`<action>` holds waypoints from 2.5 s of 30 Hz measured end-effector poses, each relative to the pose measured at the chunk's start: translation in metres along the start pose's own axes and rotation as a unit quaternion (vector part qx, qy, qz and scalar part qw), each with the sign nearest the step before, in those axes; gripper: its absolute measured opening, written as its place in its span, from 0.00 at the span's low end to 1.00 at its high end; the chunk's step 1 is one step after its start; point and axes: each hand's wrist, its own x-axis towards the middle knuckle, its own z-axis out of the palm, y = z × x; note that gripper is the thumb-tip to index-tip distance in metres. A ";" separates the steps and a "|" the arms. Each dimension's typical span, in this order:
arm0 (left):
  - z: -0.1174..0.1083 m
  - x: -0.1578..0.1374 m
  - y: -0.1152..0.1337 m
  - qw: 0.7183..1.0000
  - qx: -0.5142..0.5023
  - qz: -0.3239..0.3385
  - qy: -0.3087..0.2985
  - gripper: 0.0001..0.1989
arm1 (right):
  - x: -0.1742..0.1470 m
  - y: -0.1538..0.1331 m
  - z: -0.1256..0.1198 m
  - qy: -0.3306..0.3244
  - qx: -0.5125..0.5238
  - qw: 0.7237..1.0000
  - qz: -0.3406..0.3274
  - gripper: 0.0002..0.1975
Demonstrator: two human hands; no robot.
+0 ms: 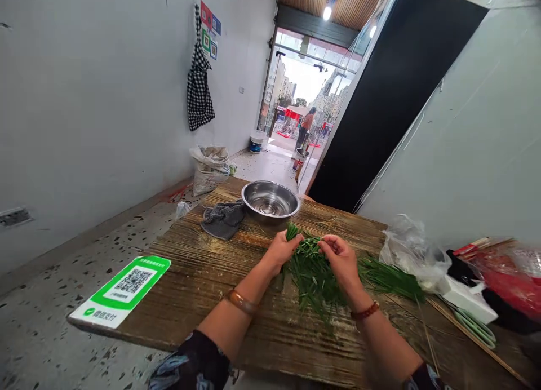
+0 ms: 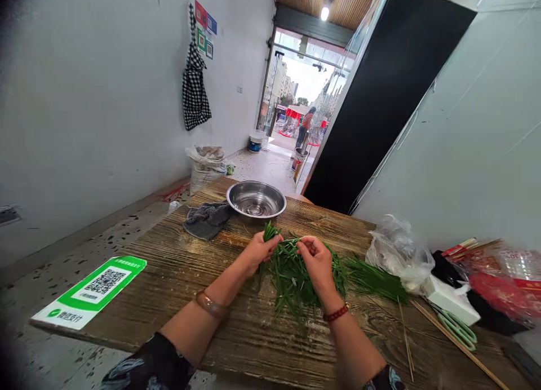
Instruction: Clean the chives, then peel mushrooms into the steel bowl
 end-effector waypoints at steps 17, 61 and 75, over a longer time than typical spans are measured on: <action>0.002 0.001 -0.007 0.992 0.076 0.079 -0.064 0.09 | -0.001 -0.006 0.039 0.061 -0.111 0.992 -0.025 0.17; 0.004 0.005 -0.017 1.000 0.016 0.010 0.006 0.13 | -0.069 0.028 0.047 0.010 -0.571 0.820 -0.044 0.09; 0.002 0.009 -0.022 0.999 -0.015 0.013 0.028 0.15 | -0.069 0.031 0.047 0.024 -0.550 0.834 -0.041 0.10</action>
